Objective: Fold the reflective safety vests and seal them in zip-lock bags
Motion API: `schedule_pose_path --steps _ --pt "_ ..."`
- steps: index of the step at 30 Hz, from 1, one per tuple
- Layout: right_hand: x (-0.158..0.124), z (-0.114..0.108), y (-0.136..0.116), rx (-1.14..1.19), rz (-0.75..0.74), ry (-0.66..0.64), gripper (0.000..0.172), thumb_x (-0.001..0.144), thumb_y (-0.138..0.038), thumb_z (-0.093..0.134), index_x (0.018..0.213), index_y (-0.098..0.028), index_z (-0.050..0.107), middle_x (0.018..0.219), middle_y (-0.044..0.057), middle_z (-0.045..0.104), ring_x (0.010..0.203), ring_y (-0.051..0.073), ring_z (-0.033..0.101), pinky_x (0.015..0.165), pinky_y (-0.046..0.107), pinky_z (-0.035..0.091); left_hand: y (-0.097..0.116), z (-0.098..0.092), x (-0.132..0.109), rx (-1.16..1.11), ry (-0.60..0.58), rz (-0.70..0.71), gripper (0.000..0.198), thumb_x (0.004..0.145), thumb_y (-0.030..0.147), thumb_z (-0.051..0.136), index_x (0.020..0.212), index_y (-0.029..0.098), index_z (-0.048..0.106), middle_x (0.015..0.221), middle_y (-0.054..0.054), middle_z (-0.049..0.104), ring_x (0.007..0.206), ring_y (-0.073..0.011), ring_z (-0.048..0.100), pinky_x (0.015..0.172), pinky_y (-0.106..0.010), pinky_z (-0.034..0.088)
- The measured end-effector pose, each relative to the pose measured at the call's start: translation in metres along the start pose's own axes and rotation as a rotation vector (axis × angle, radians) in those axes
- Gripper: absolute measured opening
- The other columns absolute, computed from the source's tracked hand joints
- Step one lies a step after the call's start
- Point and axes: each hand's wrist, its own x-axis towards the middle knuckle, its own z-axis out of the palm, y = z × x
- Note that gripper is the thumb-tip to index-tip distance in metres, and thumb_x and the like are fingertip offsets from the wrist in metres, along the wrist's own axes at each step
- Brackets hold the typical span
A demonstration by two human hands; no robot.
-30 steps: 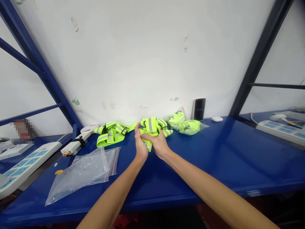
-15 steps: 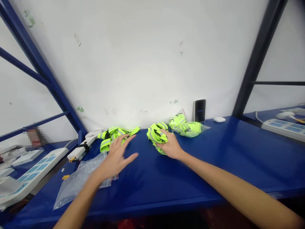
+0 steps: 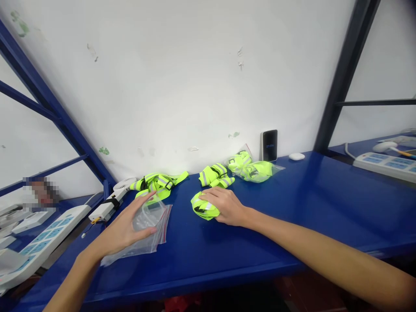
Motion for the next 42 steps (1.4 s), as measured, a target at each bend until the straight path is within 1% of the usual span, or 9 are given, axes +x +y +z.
schedule_pose_path --steps 4,8,14,19,25,30,36,39,42 --pt "-0.002 -0.009 -0.002 -0.054 -0.045 0.094 0.061 0.069 -0.012 0.061 0.128 -0.019 0.052 0.139 0.014 0.051 0.121 0.028 0.053 0.096 0.041 0.045 0.047 0.005 0.029 -0.044 0.034 0.202 0.092 0.072 0.054 0.07 0.15 0.037 0.024 0.154 -0.004 0.035 0.139 -0.033 0.035 0.115 -0.051 0.029" --pt "-0.005 -0.02 0.01 -0.153 -0.053 0.18 0.048 0.079 -0.023 0.061 0.127 -0.02 0.055 0.129 0.011 0.06 0.117 0.029 0.054 0.101 0.043 0.041 0.084 0.032 0.072 -0.191 -0.032 0.348 0.103 0.063 0.057 0.077 0.15 0.029 0.027 0.153 -0.009 0.037 0.139 -0.0332 0.035 0.116 -0.049 0.028" --pt "-0.017 -0.038 0.036 -0.339 -0.015 0.04 0.047 0.073 -0.018 0.063 0.121 -0.019 0.059 0.124 0.009 0.064 0.112 0.032 0.054 0.097 0.045 0.042 0.105 0.072 0.125 -0.436 -0.044 0.397 0.099 0.062 0.053 0.079 0.145 0.02 0.039 0.147 -0.014 0.044 0.134 -0.0328 0.043 0.114 -0.047 0.03" --pt "-0.014 -0.04 0.025 -0.343 -0.009 -0.19 0.053 0.067 -0.009 0.061 0.119 -0.018 0.056 0.117 0.01 0.064 0.106 0.03 0.055 0.087 0.042 0.045 0.103 0.082 0.122 -0.409 -0.092 0.357 0.097 0.057 0.055 0.081 0.14 0.018 0.046 0.14 -0.015 0.051 0.128 -0.0351 0.049 0.11 -0.048 0.035" --pt "-0.01 -0.036 0.012 -0.38 0.071 -0.233 0.055 0.071 -0.003 0.053 0.123 -0.018 0.051 0.114 0.01 0.064 0.101 0.027 0.056 0.08 0.036 0.044 0.094 0.082 0.116 -0.366 -0.102 0.351 0.093 0.061 0.058 0.077 0.14 0.02 0.046 0.139 -0.013 0.053 0.126 -0.0321 0.05 0.108 -0.044 0.036" --pt "-0.011 -0.032 0.01 -0.398 0.106 -0.325 0.042 0.073 -0.005 0.054 0.113 -0.016 0.054 0.1 0.012 0.066 0.089 0.026 0.059 0.07 0.033 0.043 0.1 0.093 0.116 -0.368 -0.145 0.301 0.098 0.055 0.062 0.079 0.137 0.019 0.048 0.138 -0.015 0.053 0.126 -0.0344 0.05 0.106 -0.047 0.036" --pt "-0.016 -0.028 0.011 -0.228 0.099 -0.256 0.042 0.077 -0.005 0.055 0.116 -0.019 0.055 0.12 0.013 0.059 0.101 0.025 0.059 0.076 0.034 0.047 0.105 0.095 0.115 -0.448 -0.155 0.326 0.084 0.062 0.055 0.078 0.133 0.019 0.051 0.13 -0.012 0.059 0.118 -0.0306 0.056 0.103 -0.042 0.04" --pt "-0.017 -0.034 0.012 -0.104 0.111 -0.243 0.052 0.076 -0.01 0.061 0.126 -0.024 0.052 0.135 0.013 0.045 0.104 0.024 0.058 0.078 0.034 0.049 0.103 0.093 0.115 -0.519 -0.193 0.358 0.074 0.067 0.048 0.076 0.132 0.02 0.052 0.128 -0.009 0.061 0.115 -0.028 0.057 0.1 -0.039 0.042" --pt "-0.018 -0.042 0.011 0.075 0.108 -0.236 0.067 0.074 -0.014 0.067 0.136 -0.025 0.044 0.133 0.012 0.046 0.11 0.025 0.056 0.087 0.036 0.05 0.099 0.092 0.116 -0.554 -0.212 0.34 0.067 0.069 0.046 0.074 0.128 0.02 0.055 0.124 -0.007 0.063 0.108 -0.0266 0.06 0.094 -0.036 0.046"
